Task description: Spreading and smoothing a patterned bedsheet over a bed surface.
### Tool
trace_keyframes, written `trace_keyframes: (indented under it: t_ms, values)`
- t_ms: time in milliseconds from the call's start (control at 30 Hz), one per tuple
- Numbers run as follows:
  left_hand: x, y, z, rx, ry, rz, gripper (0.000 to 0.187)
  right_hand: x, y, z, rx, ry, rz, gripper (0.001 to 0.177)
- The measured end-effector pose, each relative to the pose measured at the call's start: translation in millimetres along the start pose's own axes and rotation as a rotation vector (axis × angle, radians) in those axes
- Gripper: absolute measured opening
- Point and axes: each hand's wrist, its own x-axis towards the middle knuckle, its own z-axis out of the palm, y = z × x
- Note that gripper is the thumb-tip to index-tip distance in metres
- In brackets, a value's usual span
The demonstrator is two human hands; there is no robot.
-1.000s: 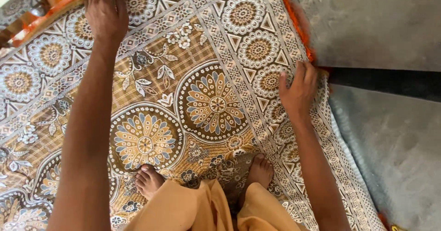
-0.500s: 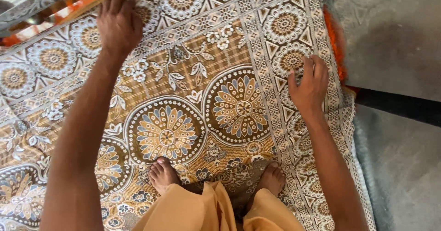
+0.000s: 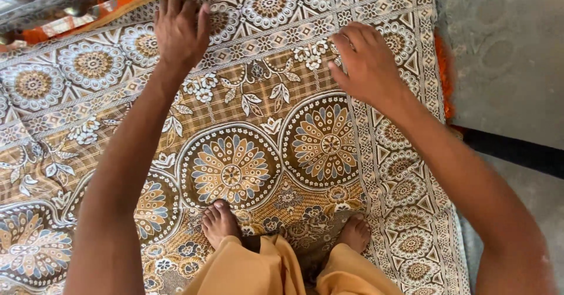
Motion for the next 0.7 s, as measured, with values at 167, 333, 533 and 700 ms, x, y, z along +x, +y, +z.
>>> trace_keyframes:
  t_ms: [167, 333, 533, 700]
  values:
    - [-7.4, -7.8, -9.1, -0.058, 0.039, 0.066, 0.067, 46.1, -9.1, 25.8, -0.060, -0.156, -0.127, 0.053]
    - [10.6, -19.6, -19.0, -0.082, -0.049, 0.016, 0.073, 85.3, -13.7, 59.3, -0.076, -0.255, -0.100, 0.059]
    - [39.0, -48.9, -0.5, -0.142, -0.422, -0.270, 0.073, 116.8, -2.4, 84.0, -0.075, -0.287, 0.073, 0.074]
    - [49.5, -50.9, 11.8, -0.071, -0.488, -0.328, 0.074, 131.9, 23.8, 101.8, -0.062, -0.139, 0.110, 0.073]
